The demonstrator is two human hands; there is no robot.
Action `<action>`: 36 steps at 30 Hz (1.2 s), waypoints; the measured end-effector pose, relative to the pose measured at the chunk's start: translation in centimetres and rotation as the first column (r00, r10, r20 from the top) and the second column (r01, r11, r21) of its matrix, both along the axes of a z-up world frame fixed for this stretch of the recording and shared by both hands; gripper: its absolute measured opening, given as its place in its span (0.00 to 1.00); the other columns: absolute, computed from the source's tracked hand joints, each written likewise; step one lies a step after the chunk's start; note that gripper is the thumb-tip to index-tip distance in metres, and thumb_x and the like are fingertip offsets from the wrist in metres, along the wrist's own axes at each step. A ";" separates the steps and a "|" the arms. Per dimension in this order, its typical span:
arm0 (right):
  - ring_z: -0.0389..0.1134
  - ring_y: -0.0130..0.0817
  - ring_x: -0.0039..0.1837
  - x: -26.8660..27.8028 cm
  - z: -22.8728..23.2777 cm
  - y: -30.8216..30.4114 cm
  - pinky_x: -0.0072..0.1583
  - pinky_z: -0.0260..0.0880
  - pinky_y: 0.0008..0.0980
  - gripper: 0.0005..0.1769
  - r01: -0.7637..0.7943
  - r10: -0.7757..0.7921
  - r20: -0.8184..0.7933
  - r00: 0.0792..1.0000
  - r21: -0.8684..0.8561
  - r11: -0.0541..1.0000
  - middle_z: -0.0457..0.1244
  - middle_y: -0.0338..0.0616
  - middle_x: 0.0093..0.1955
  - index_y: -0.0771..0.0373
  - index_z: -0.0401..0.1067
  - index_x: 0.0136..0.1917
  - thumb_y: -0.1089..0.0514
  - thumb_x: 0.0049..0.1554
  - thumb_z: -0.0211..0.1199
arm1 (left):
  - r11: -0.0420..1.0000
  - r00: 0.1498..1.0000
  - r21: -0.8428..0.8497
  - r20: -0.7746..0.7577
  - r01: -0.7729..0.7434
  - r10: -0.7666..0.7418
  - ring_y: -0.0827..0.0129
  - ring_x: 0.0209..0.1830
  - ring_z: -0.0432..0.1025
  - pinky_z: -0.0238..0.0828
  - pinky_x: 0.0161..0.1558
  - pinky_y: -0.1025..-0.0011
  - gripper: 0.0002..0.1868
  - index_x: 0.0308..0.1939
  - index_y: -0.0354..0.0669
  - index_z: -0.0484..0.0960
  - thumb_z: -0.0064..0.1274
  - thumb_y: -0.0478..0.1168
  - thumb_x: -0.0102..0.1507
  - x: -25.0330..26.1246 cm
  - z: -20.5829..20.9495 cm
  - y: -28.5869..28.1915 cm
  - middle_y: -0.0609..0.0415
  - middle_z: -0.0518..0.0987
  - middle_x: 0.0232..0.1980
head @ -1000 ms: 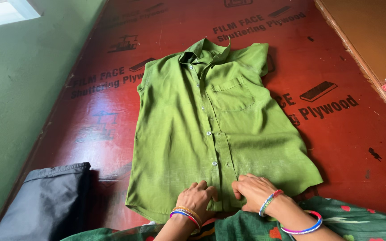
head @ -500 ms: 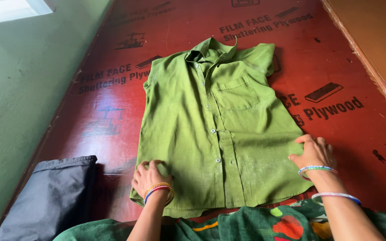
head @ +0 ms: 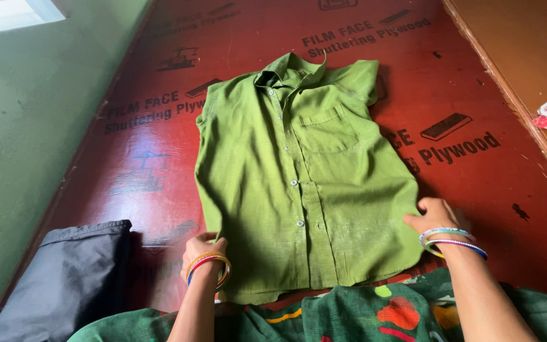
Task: The person folds a green short-sleeved shirt on a red plywood surface, aligning the sleeves and hem before folding it into a compact rectangle. They then fold a white sleeveless top using a similar method.
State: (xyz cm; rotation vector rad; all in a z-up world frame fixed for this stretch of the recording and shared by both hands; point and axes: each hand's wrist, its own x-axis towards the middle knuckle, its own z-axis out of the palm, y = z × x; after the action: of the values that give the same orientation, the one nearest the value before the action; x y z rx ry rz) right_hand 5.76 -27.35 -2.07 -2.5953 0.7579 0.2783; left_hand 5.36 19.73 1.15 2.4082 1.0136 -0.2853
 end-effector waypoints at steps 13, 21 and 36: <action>0.67 0.41 0.39 -1.5 4.9 10.5 0.45 0.69 0.40 0.18 -0.211 0.115 0.277 0.954 0.346 0.914 0.70 0.57 0.38 0.54 0.82 0.58 0.56 0.53 0.73 | 0.852 0.903 -0.399 0.392 0.338 -0.175 0.65 0.34 0.83 0.82 0.37 0.65 0.18 0.53 0.45 0.81 0.60 0.41 0.59 0.1 0.1 -7.0 0.47 0.88 0.37; 0.70 0.19 0.38 -2.5 6.4 16.0 0.43 0.72 0.25 0.18 -0.410 0.082 0.531 0.843 0.536 0.738 0.75 0.39 0.41 0.62 0.80 0.54 0.59 0.50 0.71 | 0.635 0.918 -0.682 0.378 0.362 -0.118 0.67 0.37 0.82 0.85 0.35 0.69 0.24 0.57 0.38 0.73 0.62 0.35 0.58 -0.3 -0.5 -10.4 0.47 0.86 0.39; 0.71 0.49 0.51 -4.4 8.6 17.9 0.51 0.72 0.41 0.29 -0.597 0.408 0.552 0.727 0.214 0.773 0.68 0.47 0.52 0.58 0.73 0.63 0.65 0.47 0.67 | 0.203 0.948 -0.928 0.318 0.313 -0.008 0.67 0.40 0.79 0.79 0.44 0.69 0.23 0.58 0.32 0.70 0.57 0.29 0.59 -0.4 -4.9 -12.0 0.51 0.83 0.40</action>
State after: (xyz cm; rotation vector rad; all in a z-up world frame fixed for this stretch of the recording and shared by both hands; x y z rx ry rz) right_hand 1.39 -9.41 6.54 -2.2872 -0.2036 -0.0681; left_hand 5.01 7.71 -3.76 1.2374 0.2082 -0.4979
